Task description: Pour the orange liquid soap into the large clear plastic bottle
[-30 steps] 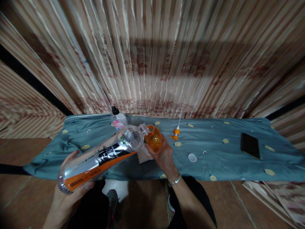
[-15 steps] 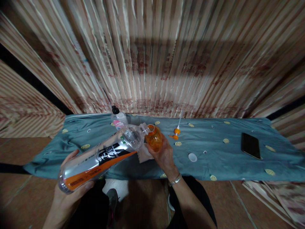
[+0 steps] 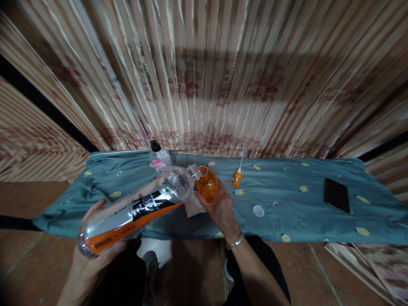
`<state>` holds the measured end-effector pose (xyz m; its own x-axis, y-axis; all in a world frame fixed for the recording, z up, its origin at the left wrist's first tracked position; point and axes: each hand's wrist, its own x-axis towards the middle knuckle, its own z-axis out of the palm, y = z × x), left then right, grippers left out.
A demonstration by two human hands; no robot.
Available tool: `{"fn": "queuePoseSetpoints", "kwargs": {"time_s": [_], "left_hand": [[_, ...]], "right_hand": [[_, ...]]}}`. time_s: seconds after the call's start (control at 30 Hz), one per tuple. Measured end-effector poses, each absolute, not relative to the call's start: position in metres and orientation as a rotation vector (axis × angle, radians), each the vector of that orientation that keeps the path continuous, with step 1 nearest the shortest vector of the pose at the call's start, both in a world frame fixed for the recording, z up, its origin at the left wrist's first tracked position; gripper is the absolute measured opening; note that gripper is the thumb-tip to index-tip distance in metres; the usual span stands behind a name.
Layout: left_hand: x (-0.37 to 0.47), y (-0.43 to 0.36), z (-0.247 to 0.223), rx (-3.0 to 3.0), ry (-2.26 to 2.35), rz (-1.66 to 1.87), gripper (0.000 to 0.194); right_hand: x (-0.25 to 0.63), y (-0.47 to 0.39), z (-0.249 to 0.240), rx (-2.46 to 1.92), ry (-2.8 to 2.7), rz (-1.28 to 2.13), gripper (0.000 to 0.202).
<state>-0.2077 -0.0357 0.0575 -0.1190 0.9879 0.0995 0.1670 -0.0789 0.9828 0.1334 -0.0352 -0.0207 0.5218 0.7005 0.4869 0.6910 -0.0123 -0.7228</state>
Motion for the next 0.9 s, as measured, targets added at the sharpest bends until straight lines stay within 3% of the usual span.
{"fn": "queuePoseSetpoints", "kwargs": {"time_s": [0.9], "left_hand": [[-0.2072, -0.0343, 0.0594, 1.342, 1.380, 1.286, 0.125]], "right_hand": [[0.1346, -0.0358, -0.0179, -1.710, -1.203, 0.083, 0.079]]}}
